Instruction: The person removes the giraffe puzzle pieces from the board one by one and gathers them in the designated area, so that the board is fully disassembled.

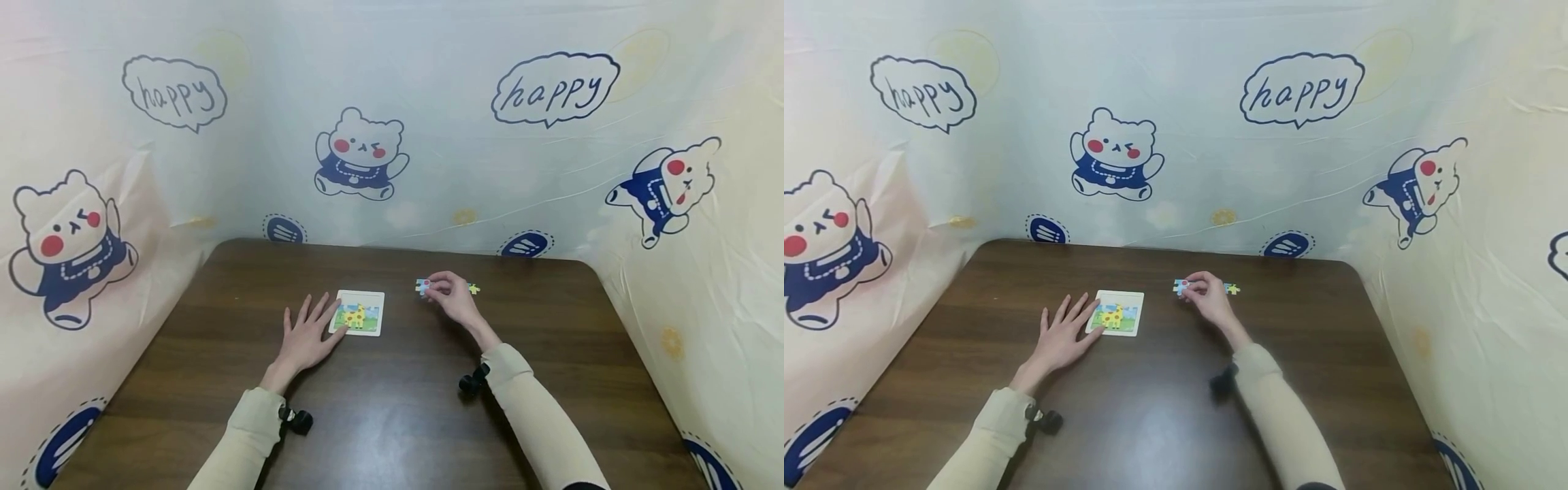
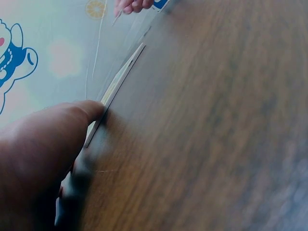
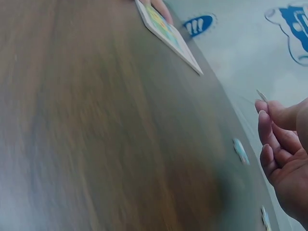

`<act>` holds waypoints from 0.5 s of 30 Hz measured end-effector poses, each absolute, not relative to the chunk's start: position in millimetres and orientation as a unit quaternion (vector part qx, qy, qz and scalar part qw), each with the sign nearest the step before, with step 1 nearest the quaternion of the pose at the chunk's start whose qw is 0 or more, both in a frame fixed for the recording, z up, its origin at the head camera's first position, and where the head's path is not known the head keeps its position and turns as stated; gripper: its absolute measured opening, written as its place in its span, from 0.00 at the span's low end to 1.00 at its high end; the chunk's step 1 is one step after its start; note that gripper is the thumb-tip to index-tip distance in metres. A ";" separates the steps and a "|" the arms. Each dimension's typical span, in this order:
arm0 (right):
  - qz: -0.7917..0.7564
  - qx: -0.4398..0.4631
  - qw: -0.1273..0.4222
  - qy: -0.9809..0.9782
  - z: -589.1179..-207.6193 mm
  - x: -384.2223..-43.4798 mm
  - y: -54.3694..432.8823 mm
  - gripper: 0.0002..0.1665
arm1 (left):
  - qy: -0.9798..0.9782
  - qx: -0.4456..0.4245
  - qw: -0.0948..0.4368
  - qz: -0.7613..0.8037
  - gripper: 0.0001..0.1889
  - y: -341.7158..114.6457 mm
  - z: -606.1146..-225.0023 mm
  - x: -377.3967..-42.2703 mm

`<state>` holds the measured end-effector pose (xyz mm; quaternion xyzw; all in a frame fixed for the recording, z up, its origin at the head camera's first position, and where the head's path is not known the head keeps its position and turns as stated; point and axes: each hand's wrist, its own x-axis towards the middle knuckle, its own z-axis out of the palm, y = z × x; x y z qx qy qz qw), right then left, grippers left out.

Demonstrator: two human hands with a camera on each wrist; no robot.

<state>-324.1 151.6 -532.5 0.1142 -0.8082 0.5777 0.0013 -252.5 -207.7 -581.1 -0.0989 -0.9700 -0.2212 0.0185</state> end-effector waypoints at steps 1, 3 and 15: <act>0.579 0.110 0.005 -0.808 -532.7 -324.7 157.0 0.17 | -0.970 -0.099 0.017 -0.221 0.42 -207.7 -581.4 -252.8; 0.583 0.103 0.014 -0.806 -533.2 -325.8 168.5 0.18 | -0.970 -0.099 0.015 -0.221 0.41 -207.5 -582.2 -253.7; 0.562 0.054 0.057 -0.823 -535.9 -329.6 252.8 0.17 | -0.967 -0.100 0.024 -0.233 0.42 -207.1 -579.6 -251.1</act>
